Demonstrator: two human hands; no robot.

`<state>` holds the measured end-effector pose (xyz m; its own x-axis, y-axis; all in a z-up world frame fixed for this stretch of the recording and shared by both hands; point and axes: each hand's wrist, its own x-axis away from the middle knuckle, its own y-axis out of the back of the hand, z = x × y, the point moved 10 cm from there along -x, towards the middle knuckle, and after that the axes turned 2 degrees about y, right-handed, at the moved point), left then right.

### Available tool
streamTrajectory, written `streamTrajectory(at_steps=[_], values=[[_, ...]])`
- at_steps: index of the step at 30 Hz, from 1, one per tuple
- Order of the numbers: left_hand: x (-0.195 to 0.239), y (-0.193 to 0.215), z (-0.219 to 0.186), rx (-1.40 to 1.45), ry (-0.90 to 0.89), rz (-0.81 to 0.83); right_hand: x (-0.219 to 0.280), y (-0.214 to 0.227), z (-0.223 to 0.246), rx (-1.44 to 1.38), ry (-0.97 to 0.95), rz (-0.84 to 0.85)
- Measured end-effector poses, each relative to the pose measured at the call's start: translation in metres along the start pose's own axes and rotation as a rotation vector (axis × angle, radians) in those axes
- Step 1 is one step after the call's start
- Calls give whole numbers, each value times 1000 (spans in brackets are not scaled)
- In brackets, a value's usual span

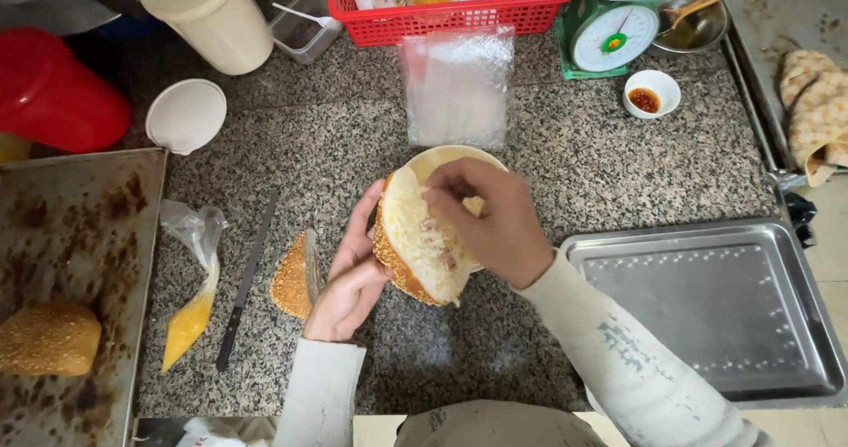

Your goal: The person prepares sandwiches by slicing sesame buns in half with a knife. They then spread a yellow condiment onto the cut surfaces using a piping bag and add shredded cheese from a container before placing the assembled sandwiches onto a metal tray.

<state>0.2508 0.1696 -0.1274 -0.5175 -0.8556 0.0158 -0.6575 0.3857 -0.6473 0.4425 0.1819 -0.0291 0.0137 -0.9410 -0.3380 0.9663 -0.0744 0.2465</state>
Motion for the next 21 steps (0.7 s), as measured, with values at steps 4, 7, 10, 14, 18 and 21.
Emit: streamTrajectory(at_steps=[4, 7, 10, 14, 18, 21], values=[[5, 10, -6, -19, -26, -35, 14, 28, -21, 108, -17, -158], [7, 14, -13, -23, -45, -48, 24, 7, -27, 384, -78, 169], [10, 29, -7, 21, -62, -66, 42, -4, -28, 105, -174, 207], [12, 38, -5, 42, -71, -58, 57, -24, -23, -15, -176, 280], [15, 47, -3, 67, -82, -60, 61, -19, -23, -7, -160, 223], [16, 53, -5, 63, -90, -60, 62, -6, -23, -39, -193, 117]])
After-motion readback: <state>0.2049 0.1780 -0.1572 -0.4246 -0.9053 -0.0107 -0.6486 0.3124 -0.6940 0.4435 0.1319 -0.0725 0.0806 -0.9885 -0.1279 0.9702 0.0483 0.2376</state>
